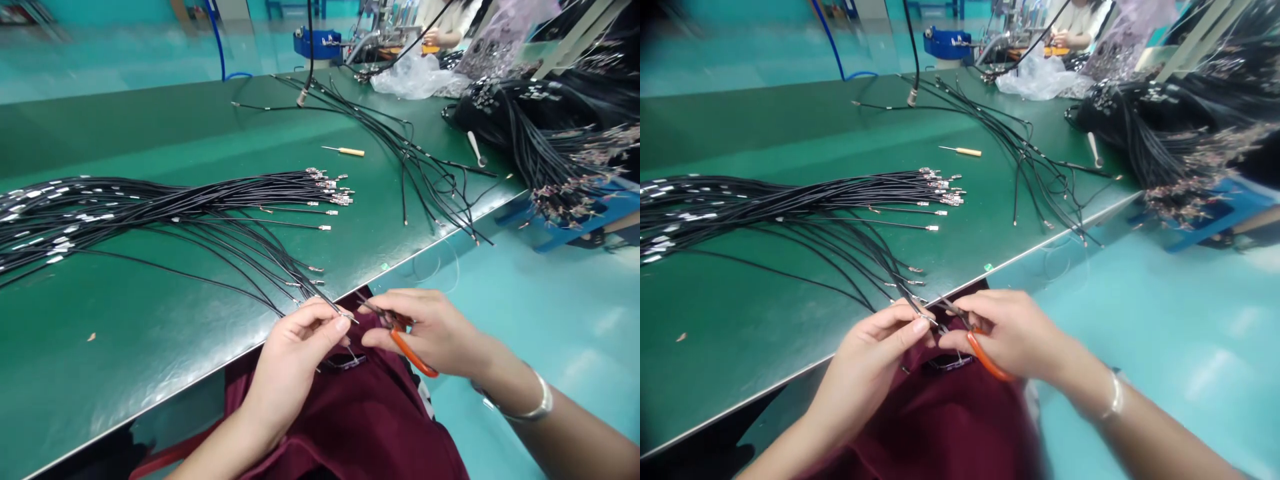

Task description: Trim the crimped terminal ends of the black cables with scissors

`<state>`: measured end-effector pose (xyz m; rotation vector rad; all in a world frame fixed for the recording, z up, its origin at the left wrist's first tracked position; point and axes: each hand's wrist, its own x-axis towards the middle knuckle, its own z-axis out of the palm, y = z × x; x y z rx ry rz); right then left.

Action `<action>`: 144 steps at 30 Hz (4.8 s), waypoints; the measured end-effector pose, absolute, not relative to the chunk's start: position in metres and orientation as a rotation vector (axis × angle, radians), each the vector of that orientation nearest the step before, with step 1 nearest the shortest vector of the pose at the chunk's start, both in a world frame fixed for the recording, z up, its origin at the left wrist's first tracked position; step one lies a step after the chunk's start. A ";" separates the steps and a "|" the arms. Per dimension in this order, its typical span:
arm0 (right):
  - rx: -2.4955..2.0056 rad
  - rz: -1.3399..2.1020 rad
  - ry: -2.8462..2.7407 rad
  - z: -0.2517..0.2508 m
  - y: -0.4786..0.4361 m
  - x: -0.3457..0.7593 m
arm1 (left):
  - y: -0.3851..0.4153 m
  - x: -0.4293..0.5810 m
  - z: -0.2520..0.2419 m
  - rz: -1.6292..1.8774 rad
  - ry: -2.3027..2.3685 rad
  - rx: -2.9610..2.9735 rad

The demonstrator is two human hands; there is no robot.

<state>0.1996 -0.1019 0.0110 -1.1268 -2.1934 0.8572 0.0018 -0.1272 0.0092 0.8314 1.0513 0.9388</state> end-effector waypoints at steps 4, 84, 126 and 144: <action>-1.002 0.777 -2.382 0.010 -0.098 0.203 | -0.125 -0.006 0.017 0.901 1.146 0.981; -1.231 1.446 -1.204 0.029 -0.079 0.176 | -0.100 -0.004 0.014 1.301 1.455 2.033; -1.133 1.188 -1.321 0.016 0.011 0.159 | 0.019 -0.052 0.025 0.995 1.495 2.252; -0.578 1.854 -1.570 0.045 0.098 0.094 | -0.004 -0.050 0.031 1.354 1.371 1.142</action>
